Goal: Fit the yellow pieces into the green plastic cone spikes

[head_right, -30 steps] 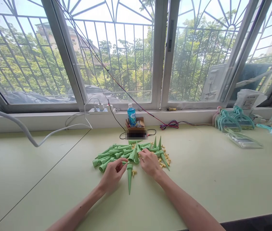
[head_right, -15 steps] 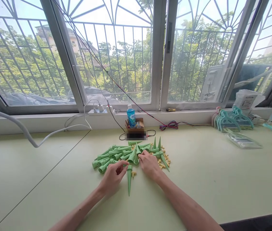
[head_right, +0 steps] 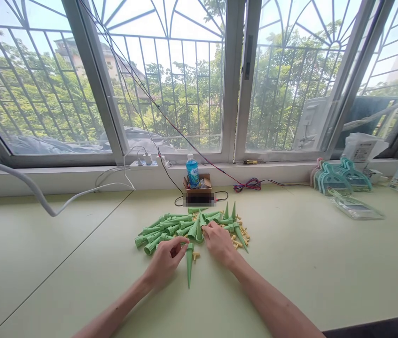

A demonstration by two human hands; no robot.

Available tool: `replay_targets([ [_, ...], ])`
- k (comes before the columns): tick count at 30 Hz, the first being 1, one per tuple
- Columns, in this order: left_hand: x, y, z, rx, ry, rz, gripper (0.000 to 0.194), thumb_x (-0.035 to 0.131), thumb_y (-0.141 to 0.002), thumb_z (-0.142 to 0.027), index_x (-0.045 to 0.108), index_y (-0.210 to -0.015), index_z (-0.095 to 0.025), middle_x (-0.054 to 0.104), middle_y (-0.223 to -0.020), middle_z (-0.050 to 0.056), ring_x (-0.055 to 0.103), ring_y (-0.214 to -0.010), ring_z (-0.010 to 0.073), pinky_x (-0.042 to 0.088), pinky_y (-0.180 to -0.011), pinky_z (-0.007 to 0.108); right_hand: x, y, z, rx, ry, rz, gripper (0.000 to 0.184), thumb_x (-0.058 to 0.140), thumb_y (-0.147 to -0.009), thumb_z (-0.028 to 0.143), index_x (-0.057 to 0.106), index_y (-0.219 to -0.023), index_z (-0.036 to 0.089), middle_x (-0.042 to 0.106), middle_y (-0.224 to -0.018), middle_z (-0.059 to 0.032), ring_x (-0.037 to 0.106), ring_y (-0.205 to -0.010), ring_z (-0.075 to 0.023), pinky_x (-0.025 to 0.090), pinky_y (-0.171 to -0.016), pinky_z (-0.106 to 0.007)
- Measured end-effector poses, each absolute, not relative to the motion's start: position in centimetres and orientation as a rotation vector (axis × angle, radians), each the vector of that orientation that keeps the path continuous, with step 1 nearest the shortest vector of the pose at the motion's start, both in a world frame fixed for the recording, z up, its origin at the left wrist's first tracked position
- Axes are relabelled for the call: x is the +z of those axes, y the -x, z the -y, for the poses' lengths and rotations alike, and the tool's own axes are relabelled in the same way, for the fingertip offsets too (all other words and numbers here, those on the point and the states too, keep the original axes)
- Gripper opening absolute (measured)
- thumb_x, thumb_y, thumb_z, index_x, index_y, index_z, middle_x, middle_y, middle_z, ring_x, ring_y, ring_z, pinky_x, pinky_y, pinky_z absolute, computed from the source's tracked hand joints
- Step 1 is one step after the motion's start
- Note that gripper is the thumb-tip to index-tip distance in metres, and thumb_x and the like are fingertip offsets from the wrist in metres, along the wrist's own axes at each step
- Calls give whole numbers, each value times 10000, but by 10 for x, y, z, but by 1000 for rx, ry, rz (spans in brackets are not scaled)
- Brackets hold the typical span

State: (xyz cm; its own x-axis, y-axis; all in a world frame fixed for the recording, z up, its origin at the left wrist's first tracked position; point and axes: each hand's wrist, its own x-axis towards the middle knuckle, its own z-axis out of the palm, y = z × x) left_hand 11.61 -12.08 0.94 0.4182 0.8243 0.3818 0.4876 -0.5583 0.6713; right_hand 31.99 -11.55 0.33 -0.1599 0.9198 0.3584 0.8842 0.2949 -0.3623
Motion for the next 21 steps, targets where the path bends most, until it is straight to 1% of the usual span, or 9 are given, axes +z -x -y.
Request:
replay_targets([
  [4, 10, -116, 120, 962, -2209, -1116, 233, 468, -910, -337, 647, -884, -189, 334, -526, -69, 282, -493, 118, 227, -525, 240, 4, -319, 116, 84, 1611, 2090, 265, 439, -965, 175, 685, -872, 206, 623, -938, -41, 591, -715, -145, 338, -586, -243],
  [9, 11, -116, 121, 937, -2203, -1120, 234, 476, -916, -344, 646, -915, -185, 340, -535, -69, 299, -507, 120, 236, -531, 242, 3, -320, 115, 96, 1609, 2072, 246, 450, -956, 171, 693, -937, 206, 634, -958, -47, 615, -748, -154, 369, -619, -246],
  [13, 12, -117, 122, 882, -2214, -1120, 244, 497, -908, -359, 646, -987, -183, 369, -538, -72, 342, -515, 123, 258, -539, 241, 2, -320, 115, 97, 1607, 2069, 219, 468, -949, 179, 685, -941, 203, 641, -969, -52, 627, -774, -165, 385, -633, -248],
  [21, 11, -117, 122, 709, -2247, -1201, 359, 526, -885, -424, 615, -1145, -194, 433, -576, -69, 399, -557, 138, 295, -575, 246, 4, -320, 116, 134, 1626, 2083, 149, 522, -910, 165, 665, -943, 191, 636, -991, -53, 634, -831, -176, 403, -673, -247],
])
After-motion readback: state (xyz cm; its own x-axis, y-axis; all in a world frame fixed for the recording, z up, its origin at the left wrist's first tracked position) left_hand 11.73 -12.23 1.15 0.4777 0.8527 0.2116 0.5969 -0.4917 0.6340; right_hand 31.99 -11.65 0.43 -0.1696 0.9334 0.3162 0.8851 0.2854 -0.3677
